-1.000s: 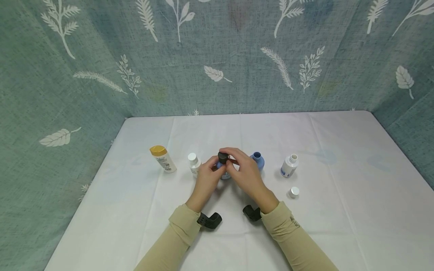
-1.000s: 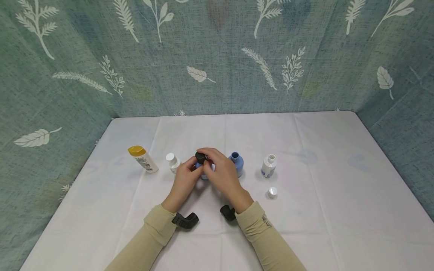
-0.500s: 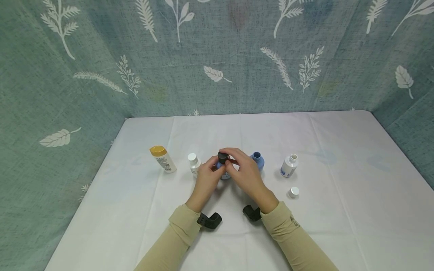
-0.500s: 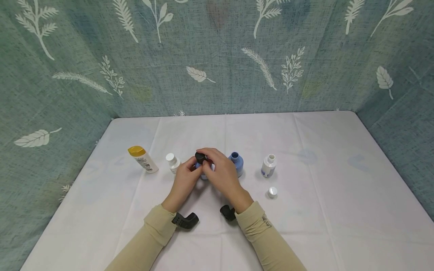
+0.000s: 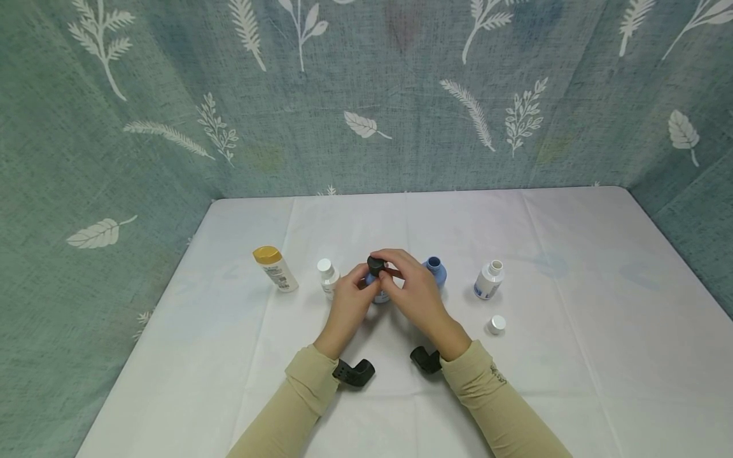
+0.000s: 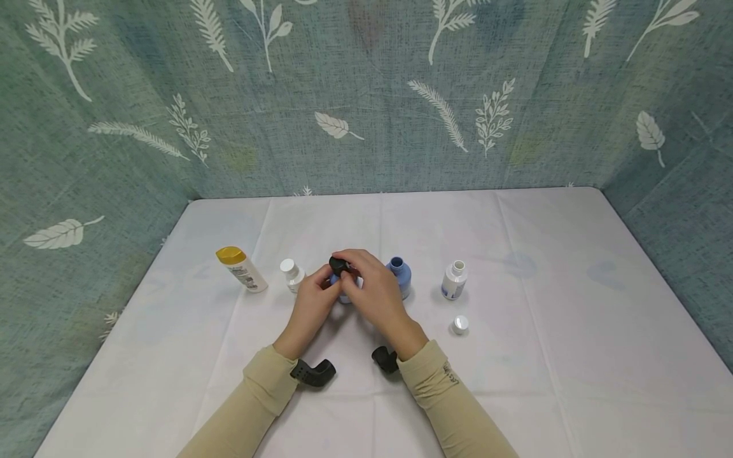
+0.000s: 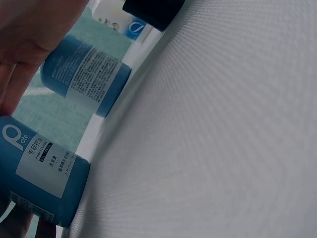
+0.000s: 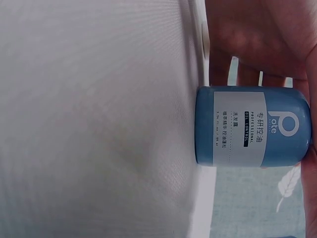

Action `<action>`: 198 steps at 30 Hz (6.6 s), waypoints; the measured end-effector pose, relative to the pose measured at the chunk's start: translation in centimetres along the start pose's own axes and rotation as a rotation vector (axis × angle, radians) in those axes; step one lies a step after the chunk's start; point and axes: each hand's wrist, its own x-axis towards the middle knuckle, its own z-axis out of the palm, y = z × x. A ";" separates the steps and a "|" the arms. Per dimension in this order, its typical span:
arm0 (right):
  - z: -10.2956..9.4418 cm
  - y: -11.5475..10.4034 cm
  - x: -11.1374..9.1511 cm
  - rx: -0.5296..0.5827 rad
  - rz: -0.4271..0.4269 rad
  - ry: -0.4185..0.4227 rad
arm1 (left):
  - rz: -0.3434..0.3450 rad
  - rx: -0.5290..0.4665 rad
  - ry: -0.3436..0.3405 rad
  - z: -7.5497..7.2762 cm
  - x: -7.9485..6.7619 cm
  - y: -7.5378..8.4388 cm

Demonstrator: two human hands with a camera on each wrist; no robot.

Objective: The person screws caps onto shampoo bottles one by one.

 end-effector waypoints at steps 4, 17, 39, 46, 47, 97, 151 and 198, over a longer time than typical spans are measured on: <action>0.0 -0.1 0.0 0.008 -0.004 -0.004 | 0.008 0.008 0.013 0.1 0.0 -0.3; -0.1 -0.1 0.0 0.017 -0.006 -0.001 | -0.002 -0.003 0.017 0.1 0.0 -0.2; 0.0 0.1 -0.1 -0.012 -0.031 -0.002 | -0.012 0.032 0.008 -0.2 -0.8 3.3; 0.1 0.2 -0.1 -0.014 -0.044 0.005 | -0.007 0.009 -0.002 -0.3 -0.9 3.3; 0.1 0.2 -0.1 -0.014 -0.046 0.007 | -0.008 0.007 -0.003 -0.4 -0.8 3.3; 0.3 0.2 -0.2 0.007 -0.016 0.025 | -0.019 0.009 -0.008 -0.4 -0.8 3.2; 0.3 0.1 -0.2 -0.009 -0.023 0.024 | -0.006 -0.001 -0.003 -0.3 -0.7 3.1; 0.3 0.4 -0.2 0.006 -0.049 0.023 | -0.007 0.009 0.029 0.2 0.1 -0.5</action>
